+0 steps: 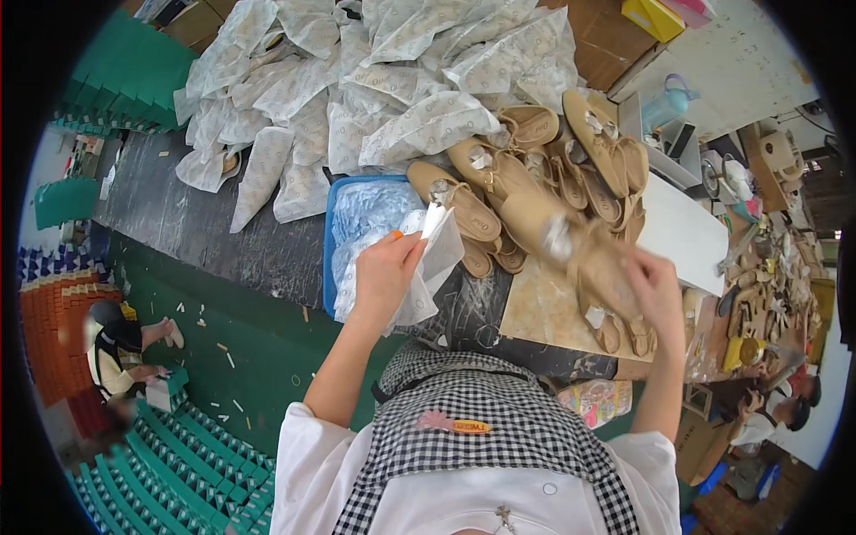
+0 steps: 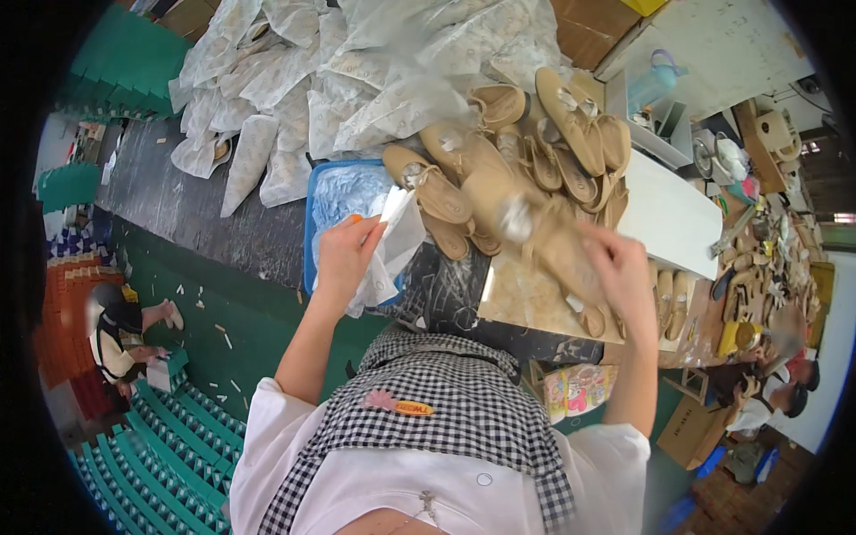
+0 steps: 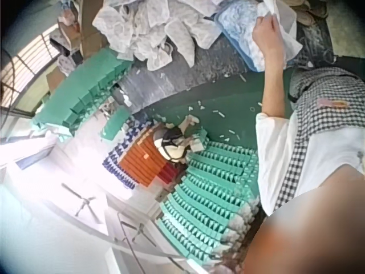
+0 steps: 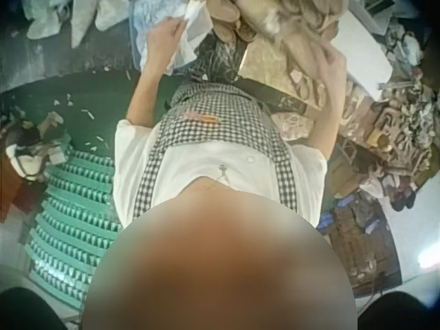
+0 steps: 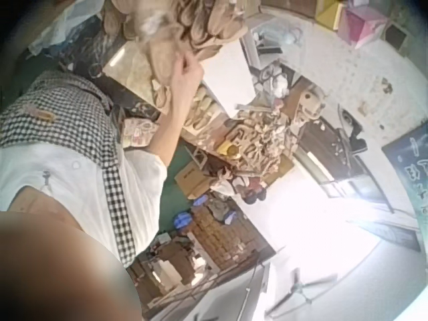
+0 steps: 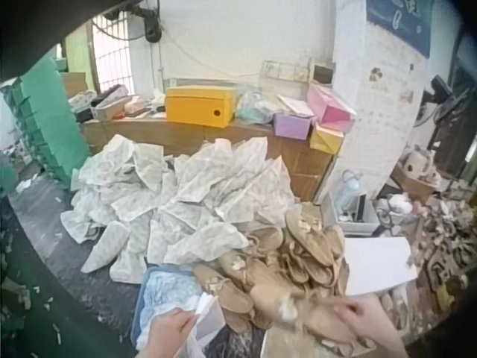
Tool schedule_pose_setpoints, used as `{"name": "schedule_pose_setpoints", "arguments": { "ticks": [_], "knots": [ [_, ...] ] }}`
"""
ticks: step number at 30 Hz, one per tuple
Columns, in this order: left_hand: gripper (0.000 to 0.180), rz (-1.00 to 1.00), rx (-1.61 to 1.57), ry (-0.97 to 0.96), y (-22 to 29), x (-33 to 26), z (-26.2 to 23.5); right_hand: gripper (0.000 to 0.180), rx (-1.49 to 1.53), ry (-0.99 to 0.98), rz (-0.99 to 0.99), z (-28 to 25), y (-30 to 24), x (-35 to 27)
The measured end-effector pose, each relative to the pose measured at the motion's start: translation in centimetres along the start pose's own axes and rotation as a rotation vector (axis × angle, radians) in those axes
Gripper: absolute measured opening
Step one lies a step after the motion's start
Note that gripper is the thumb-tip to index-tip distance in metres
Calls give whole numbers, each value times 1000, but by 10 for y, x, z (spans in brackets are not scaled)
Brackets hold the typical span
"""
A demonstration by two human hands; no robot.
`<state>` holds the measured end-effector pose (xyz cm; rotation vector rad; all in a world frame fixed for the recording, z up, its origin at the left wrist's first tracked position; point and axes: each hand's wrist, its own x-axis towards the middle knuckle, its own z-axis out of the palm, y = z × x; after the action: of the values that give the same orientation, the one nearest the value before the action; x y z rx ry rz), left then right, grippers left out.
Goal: The recorder is cleaning footwear with a cloth and then placing each shoe into individual plastic sleeves for packaging.
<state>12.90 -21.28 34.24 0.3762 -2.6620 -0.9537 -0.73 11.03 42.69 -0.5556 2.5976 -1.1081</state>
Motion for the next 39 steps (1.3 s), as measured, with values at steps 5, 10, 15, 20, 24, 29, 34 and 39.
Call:
{"name": "schedule_pose_setpoints", "arguments": {
  "ticks": [5,10,15,20,24,29,34,39],
  "knots": [
    [13,144,-18,-33,19,-30,3,37,38,-513,88,65,-55,-12],
    [10,-14,0,127,3,-30,-37,49,226,-527,-190,141,-41,-21],
    [8,164,-250,69,18,-83,-41,40,1240,-645,564,237,-84,-1],
    [12,-312,-482,587,-50,-40,-104,42,1074,-532,-143,297,-179,140],
    [14,-441,-623,623,-80,-23,-125,26,772,-775,-349,305,-209,102],
    [19,-549,-805,505,-94,-29,-97,20,221,-661,-343,219,-132,118],
    [15,-326,-640,227,-74,-13,-69,31,-1132,326,-468,107,-20,232],
    [14,-309,-353,52,-55,-4,-46,24,-782,-254,-282,45,-38,216]
  ]
}}
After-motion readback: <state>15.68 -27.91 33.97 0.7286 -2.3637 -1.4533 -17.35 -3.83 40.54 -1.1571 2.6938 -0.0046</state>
